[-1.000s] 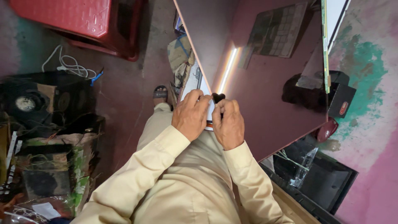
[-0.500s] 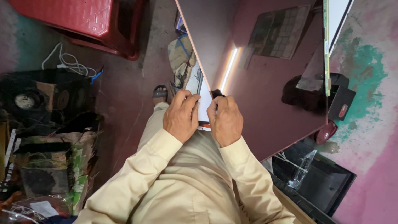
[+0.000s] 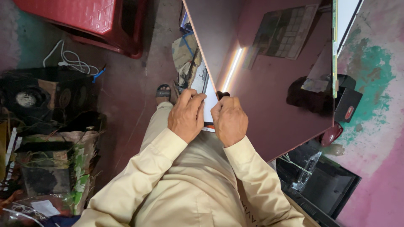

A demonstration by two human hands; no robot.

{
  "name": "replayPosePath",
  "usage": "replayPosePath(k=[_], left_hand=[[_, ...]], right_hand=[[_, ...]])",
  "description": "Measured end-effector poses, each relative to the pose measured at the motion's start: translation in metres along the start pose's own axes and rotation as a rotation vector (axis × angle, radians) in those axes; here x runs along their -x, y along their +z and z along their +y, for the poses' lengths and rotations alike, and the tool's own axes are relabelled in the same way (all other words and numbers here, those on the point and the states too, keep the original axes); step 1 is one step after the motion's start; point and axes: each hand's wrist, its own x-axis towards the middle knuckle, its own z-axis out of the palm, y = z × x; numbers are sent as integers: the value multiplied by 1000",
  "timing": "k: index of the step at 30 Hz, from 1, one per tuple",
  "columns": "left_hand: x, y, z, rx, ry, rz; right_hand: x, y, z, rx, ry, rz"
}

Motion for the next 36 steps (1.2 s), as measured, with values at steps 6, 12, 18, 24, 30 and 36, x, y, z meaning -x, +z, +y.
replayPosePath(k=[6,12,18,24,30,36], left_hand=[[-1,-1,0,18,7,-23],[-4,0,2,24,11,-47],[-5,3,2,16,107,-65],[-16,12,-4,3,288,-159],[-21,18,-9,-29,322,-189],[-26,17,-6,-66,384,-177]], right_hand=[[5,1,1,-47,9,32],[9,3,3,-87,66,34],[11,4,4,-94,79,23],[11,4,7,-117,97,2],[14,6,9,-147,94,16],[13,8,8,-162,93,41]])
